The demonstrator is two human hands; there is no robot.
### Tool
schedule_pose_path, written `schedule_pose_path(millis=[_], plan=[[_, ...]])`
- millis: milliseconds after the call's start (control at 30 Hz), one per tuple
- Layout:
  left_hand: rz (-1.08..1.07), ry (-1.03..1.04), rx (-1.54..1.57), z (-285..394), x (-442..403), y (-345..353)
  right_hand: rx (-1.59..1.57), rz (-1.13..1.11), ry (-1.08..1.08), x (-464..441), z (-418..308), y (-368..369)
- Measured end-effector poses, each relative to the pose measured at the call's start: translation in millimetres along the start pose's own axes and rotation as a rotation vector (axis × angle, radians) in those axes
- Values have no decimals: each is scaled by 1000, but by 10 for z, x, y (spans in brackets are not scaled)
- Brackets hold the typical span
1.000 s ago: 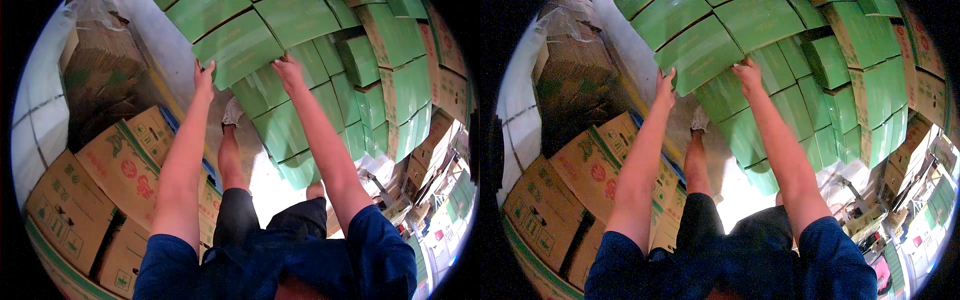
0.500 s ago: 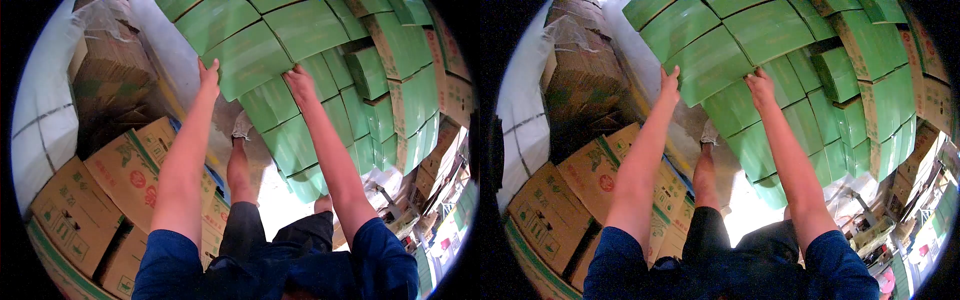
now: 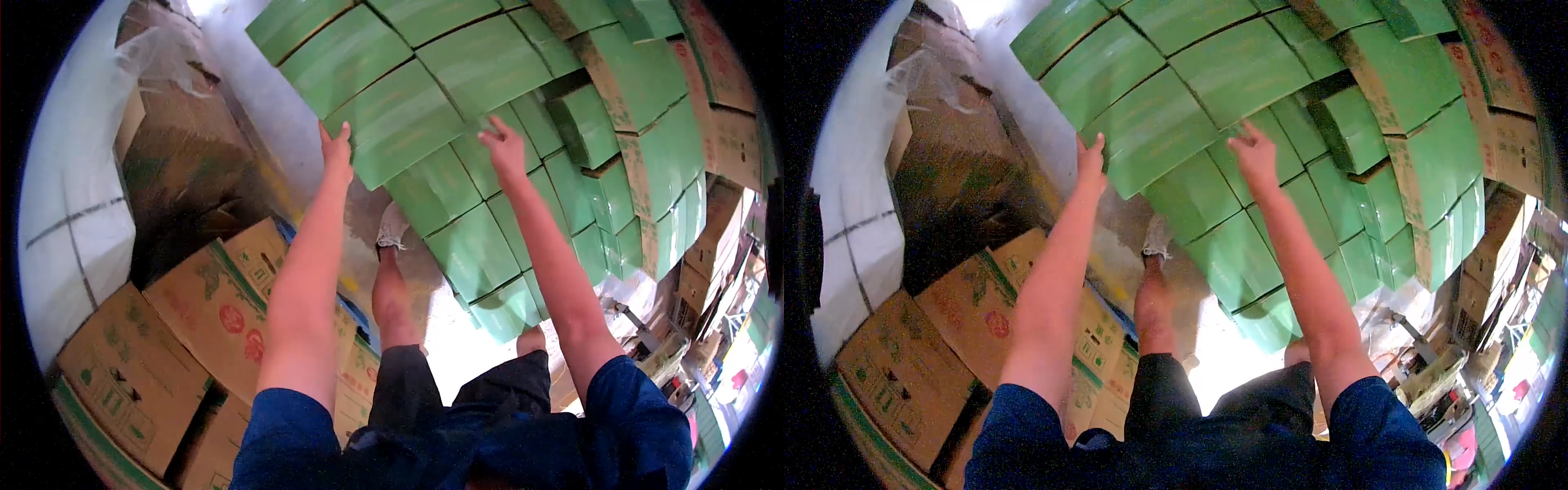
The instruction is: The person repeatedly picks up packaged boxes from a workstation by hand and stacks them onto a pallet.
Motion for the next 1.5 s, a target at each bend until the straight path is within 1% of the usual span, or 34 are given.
schedule_pose_path(millis=[33,100,167,200,233,267,300,333,367,400,433,467,500,567,600,633,667,700,733,767,800,900,967,1000,1033,1067,1100,1133,1167,1200,1267,1300,1433,1500], plan=[[-36,34,-43,-45,-95,-75,56,-69,12,45,37,-7],[-96,65,-86,17,-32,-52,166,-53,-19,345,43,-146],[-66,-18,-4,170,245,39,164,-84,-129,751,345,-344],[-7,-58,-34,78,238,-71,168,-72,-129,1061,473,-464],[55,-94,-66,-15,277,-164,264,-169,-39,1370,641,-622],[68,-143,-86,-23,520,-134,219,-157,-78,1773,812,-778],[87,-187,-109,-20,819,-169,282,-258,60,2155,945,-975],[-17,-171,-152,-332,823,-414,361,-224,48,2572,1094,-1193],[36,-182,-237,-349,1303,-351,348,-282,214,2939,1029,-1435],[-5,-190,-447,-417,1657,-385,308,-247,170,3310,1193,-1695],[-56,63,-1174,-1240,1699,-892,301,-215,310,3942,1527,-2160],[-237,-175,-1606,-1494,1968,-1028,332,-195,270,4196,1730,-2381],[-210,-300,-1495,-1305,2772,-976,336,-183,294,4342,1588,-2576],[-223,-443,-905,-1544,3714,-1413,377,-165,235,4327,1445,-2874],[-235,-636,-568,-1759,4069,-1566,434,-164,208,4398,1371,-3025],[-194,-828,-247,-1993,4422,-1746,401,-104,163,4347,1292,-3184],[-171,-906,-158,-2030,4770,-1854,372,-49,121,4276,1190,-3335],[-170,-920,-202,-1989,5047,-1930,351,-23,87,4241,947,-3473],[-174,-927,-262,-1921,5273,-1983,391,6,107,4226,989,-3599],[-193,-927,-321,-1831,5413,-1992,313,43,94,4204,1075,-3723],[-222,-926,-379,-1739,5458,-1984,341,81,47,4236,870,-3866],[-334,-892,-550,-1332,5189,-1842,235,162,83,4441,799,-4135],[-419,-831,-675,-961,4776,-1625,178,214,257,4822,905,-4131],[-471,-713,-806,-694,4533,-1402,112,282,333,5036,1554,-4060],[-495,-223,-1246,-382,4291,-1133,600,142,184,5282,1643,-3913],[-497,317,-1622,-111,4162,-853,1080,-28,33,5595,1718,-3701],[-774,-48,-1010,7,3771,-941,1115,-134,135,5917,2036,-3453],[-951,-397,-362,86,3435,-984,1149,-247,232,6241,2338,-3208],[-648,-337,-469,373,3624,-813,956,-215,409,6532,2288,-3084],[-348,-261,-567,716,3895,-529,757,-112,542,6704,2195,-3037],[-374,-282,-574,779,3781,-399,616,-8,627,6996,1988,-2939],[-391,-284,-552,743,3777,-417,580,46,639,7062,2013,-2934],[-421,-309,-629,259,4018,-282,476,214,655,7131,1623,-3069],[-503,-460,-807,-88,4216,-291,331,314,673,7089,1412,-3143]])
Point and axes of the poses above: each hand's wrist, its own x-axis away from the middle knuckle, its own y-axis out of the palm, z = x × y, the point moved 4 cm from there along -x, towards the middle knuckle, and after that the axes turned 7 degrees about -y, right-handed, at the moved point
